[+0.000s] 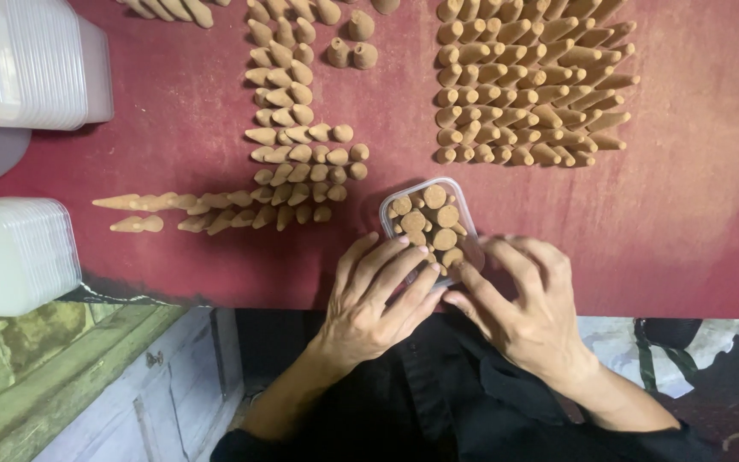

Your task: Packaging incense cones into a small plastic container

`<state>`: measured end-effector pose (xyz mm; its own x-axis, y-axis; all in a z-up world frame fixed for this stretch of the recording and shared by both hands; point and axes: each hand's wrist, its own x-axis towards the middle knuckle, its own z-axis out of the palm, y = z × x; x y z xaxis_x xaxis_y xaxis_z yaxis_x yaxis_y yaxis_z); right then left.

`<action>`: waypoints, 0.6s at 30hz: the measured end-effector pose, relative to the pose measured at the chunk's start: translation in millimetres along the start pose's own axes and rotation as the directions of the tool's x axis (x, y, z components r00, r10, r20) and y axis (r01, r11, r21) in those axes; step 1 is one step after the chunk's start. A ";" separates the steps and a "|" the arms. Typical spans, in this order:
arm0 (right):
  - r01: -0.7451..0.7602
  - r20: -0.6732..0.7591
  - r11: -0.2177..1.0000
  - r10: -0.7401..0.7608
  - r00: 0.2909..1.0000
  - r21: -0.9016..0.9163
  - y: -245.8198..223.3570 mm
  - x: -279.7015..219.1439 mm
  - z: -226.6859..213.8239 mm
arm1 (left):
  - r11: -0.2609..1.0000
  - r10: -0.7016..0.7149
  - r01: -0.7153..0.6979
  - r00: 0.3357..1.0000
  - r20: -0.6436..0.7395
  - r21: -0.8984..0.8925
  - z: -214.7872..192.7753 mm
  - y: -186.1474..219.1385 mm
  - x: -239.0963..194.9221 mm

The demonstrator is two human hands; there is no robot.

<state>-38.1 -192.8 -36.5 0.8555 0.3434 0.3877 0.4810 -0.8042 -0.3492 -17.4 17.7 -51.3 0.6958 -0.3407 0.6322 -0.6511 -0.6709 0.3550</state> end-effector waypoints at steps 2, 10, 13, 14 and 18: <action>-0.013 0.028 0.999 0.011 1.000 0.043 -0.1 3.1 0.6 | 1.000 0.012 -0.012 1.000 0.008 0.017 0.1 0.1 6.6; -0.076 0.000 0.996 0.076 0.997 0.043 5.4 6.4 -0.9 | 0.995 0.037 -0.044 0.996 0.077 0.085 4.5 -1.3 18.5; -0.076 0.025 0.996 0.075 0.997 0.056 3.8 18.0 -2.7 | 0.989 0.081 -0.087 0.995 0.052 0.116 13.3 -6.3 9.2; -0.077 0.024 0.995 0.075 0.997 0.056 3.9 17.6 -1.8 | 0.989 0.082 -0.088 0.995 0.053 0.116 13.0 -5.8 10.6; -0.040 0.041 0.999 0.041 0.998 -0.033 4.7 17.8 -0.3 | 0.997 0.043 -0.045 0.998 0.040 0.058 11.0 -2.7 15.7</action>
<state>-20.7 -190.6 -31.0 0.8818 0.3294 0.3374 0.4398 -0.8327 -0.3364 -1.4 6.9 -50.0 0.6791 -0.3954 0.6184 -0.6632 -0.6917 0.2860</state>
